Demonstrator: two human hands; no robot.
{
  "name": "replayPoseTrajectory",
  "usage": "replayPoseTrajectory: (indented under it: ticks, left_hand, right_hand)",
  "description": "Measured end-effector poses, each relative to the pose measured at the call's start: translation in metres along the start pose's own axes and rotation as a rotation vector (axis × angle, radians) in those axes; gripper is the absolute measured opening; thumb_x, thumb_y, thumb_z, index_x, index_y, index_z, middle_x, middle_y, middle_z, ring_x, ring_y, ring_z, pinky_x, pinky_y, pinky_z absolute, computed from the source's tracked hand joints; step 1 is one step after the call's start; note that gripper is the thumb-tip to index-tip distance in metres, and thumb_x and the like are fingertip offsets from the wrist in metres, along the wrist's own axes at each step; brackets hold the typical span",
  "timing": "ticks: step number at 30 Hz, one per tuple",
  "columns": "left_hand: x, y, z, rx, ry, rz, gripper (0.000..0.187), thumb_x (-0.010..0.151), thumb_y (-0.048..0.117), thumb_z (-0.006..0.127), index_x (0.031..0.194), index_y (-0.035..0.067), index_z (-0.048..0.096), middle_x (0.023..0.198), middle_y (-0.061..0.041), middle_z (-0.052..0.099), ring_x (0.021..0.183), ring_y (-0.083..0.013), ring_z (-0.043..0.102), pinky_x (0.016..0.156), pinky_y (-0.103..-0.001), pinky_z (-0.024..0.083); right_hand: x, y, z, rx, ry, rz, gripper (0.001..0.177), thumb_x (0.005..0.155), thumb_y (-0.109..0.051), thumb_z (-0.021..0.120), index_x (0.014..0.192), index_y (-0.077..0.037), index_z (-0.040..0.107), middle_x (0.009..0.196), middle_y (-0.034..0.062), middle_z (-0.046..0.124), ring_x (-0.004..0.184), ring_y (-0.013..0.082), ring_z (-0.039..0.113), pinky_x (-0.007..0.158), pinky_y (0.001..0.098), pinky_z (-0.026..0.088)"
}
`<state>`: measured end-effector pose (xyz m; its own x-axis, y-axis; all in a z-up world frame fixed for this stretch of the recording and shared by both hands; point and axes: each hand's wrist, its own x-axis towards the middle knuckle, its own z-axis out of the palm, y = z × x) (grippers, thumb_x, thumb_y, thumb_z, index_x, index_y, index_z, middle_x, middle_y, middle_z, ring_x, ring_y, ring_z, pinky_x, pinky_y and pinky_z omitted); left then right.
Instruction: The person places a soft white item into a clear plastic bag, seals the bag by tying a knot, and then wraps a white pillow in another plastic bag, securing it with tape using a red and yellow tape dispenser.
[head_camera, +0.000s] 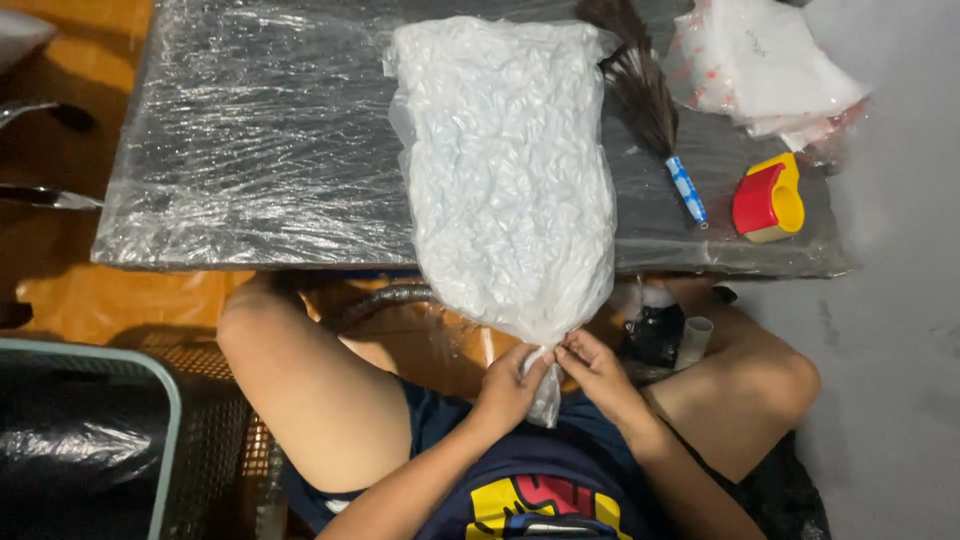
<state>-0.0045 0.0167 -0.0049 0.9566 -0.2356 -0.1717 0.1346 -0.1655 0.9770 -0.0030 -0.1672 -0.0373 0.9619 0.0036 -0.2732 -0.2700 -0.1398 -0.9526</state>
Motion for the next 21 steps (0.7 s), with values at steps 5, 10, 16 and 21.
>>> replayPoseTrajectory:
  ticks: [5, 10, 16, 21]
  left_hand:
    - [0.010, -0.020, 0.007, -0.219, 0.125, -0.210, 0.035, 0.089, 0.032, 0.082, 0.106, 0.008, 0.065, 0.084, -0.009, 0.075, 0.075, -0.0161, 0.065, 0.068, -0.031, 0.052]
    - [0.003, -0.009, -0.001, -0.522, 0.053, -0.176, 0.014, 0.093, 0.010, 0.073, 0.099, 0.001, 0.064, 0.085, -0.009, 0.070, 0.071, -0.0107, 0.061, 0.064, -0.020, 0.049]
    - [0.005, 0.011, -0.014, -0.731, -0.014, -0.424, 0.017, 0.099, 0.014, 0.067, 0.097, -0.003, 0.066, 0.085, -0.008, 0.064, 0.070, -0.0109, 0.056, 0.063, -0.021, 0.047]
    - [0.011, 0.008, -0.019, -0.955, -0.072, -0.512, 0.026, 0.098, 0.019, 0.068, 0.099, -0.007, 0.066, 0.087, -0.013, 0.067, 0.071, -0.0147, 0.060, 0.062, -0.023, 0.050]
  right_hand:
    - [-0.002, 0.013, 0.009, -0.186, 0.172, -0.167, 0.026, 0.090, -0.011, 0.076, 0.111, -0.005, 0.061, 0.096, 0.0098, 0.072, 0.097, 0.0193, 0.071, 0.094, 0.0371, 0.055]
    - [-0.018, -0.044, 0.019, -0.633, 0.266, -0.809, 0.022, 0.085, -0.002, 0.069, 0.105, -0.004, 0.061, 0.102, 0.0094, 0.065, 0.087, 0.0261, 0.065, 0.082, 0.0347, 0.054]
    - [-0.021, -0.060, 0.018, -0.885, 0.239, -1.072, 0.032, 0.081, 0.003, 0.072, 0.112, -0.002, 0.064, 0.107, 0.0093, 0.059, 0.098, 0.0272, 0.060, 0.094, 0.0421, 0.049]
    - [-0.014, -0.053, 0.009, -1.015, 0.194, -1.141, 0.047, 0.081, -0.005, 0.072, 0.127, -0.002, 0.061, 0.114, 0.0101, 0.059, 0.106, 0.0268, 0.059, 0.103, 0.0452, 0.044]
